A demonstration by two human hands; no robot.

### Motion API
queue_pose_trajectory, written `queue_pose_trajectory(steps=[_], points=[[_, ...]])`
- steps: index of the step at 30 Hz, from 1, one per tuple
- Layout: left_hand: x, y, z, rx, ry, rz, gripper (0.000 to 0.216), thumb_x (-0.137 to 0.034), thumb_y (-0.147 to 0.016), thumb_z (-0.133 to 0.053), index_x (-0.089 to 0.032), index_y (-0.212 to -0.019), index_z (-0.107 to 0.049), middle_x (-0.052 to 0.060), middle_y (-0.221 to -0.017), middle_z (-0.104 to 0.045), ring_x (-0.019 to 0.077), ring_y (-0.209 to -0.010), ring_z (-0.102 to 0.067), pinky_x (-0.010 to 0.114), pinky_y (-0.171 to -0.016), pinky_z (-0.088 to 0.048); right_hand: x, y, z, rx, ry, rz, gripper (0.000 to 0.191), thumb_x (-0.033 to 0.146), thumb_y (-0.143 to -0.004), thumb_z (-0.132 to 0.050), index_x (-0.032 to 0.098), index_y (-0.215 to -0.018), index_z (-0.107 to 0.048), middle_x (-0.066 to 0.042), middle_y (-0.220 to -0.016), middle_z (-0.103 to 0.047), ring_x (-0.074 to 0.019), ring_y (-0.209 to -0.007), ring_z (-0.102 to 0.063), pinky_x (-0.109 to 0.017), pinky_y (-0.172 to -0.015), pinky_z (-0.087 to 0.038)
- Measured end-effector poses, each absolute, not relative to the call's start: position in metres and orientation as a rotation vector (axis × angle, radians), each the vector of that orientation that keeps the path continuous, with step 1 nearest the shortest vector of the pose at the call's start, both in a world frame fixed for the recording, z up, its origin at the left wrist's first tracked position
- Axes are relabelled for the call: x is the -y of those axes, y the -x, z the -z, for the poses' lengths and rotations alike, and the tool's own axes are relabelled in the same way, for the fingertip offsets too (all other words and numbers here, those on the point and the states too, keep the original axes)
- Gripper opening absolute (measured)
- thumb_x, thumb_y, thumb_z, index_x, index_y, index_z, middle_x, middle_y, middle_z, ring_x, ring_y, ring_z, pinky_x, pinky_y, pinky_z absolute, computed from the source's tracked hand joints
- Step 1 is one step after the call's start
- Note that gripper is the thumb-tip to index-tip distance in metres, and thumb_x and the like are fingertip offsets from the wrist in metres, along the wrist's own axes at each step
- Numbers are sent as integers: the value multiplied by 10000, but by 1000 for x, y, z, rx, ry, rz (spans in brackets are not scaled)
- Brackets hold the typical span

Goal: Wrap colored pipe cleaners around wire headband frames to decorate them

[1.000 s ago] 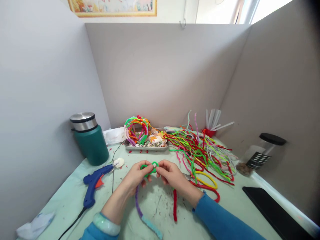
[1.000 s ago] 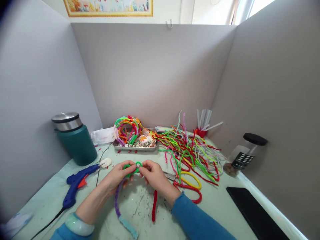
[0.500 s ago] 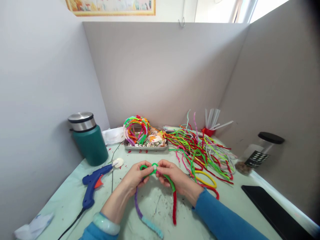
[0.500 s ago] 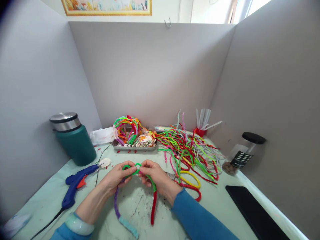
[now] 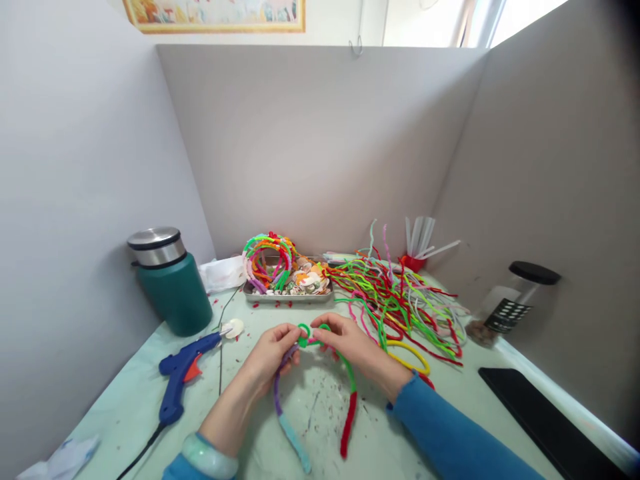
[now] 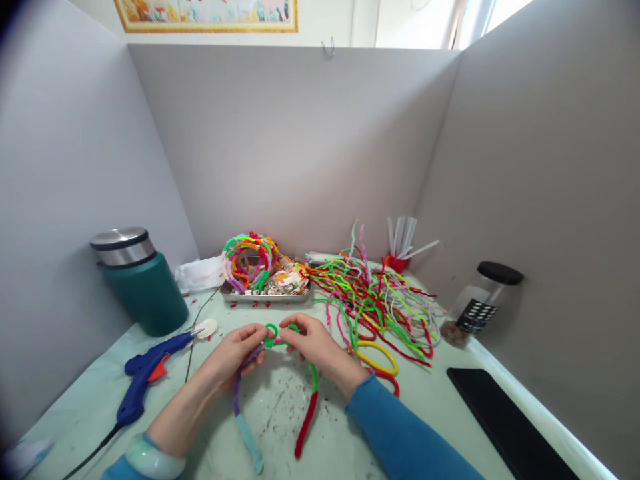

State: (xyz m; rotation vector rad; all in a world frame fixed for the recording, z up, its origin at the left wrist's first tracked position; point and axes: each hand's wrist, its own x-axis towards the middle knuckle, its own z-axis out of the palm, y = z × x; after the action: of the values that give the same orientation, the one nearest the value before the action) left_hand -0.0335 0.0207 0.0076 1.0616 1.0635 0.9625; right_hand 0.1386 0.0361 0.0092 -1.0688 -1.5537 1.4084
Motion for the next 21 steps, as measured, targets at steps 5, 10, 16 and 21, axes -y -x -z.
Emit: queue_pose_trajectory(steps=[5, 10, 16, 21], points=[[-15, 25, -12, -1033, -1084, -909, 332, -447, -646, -665, -151, -739, -544, -42, -436, -518, 33, -312, -334, 161, -329, -176, -40, -140, -4, 1610, 1100, -1366, 258, 407, -709, -627, 159, -777, -602, 12, -620, -581, -65, -442, -409, -186, -389, -276], [-15, 19, -7, -1164, -1100, -966, 320, -439, -637, -659, -161, -657, -504, -62, -406, -476, 28, -315, -296, 159, -335, -138, -37, -137, -4, 1644, 1141, -1296, 201, 349, -724, -612, 158, -680, -568, 29, -548, -529, -67, -438, -376, -191, -406, -270], [-16, 16, -2, -1224, -1095, -985, 351, -466, -615, -665, -173, -615, -471, -72, -372, -444, 27, -299, -264, 165, -336, -121, -35, -134, -6, 1712, 1159, -1186, 162, 289, -725, -600, 157, -639, -567, 21, -560, -535, -87, -498, -430, -200, -458, -324], [-15, 21, -10, -1136, -994, -929, 361, -463, -590, -686, -167, -681, -500, -74, -389, -443, 28, -316, -261, 162, -324, -116, -38, -144, -7, 1589, 1120, -1438, 285, 404, -706, -635, 174, -848, -547, -1, -701, -588, -105, -542, -527, -185, -408, -381]])
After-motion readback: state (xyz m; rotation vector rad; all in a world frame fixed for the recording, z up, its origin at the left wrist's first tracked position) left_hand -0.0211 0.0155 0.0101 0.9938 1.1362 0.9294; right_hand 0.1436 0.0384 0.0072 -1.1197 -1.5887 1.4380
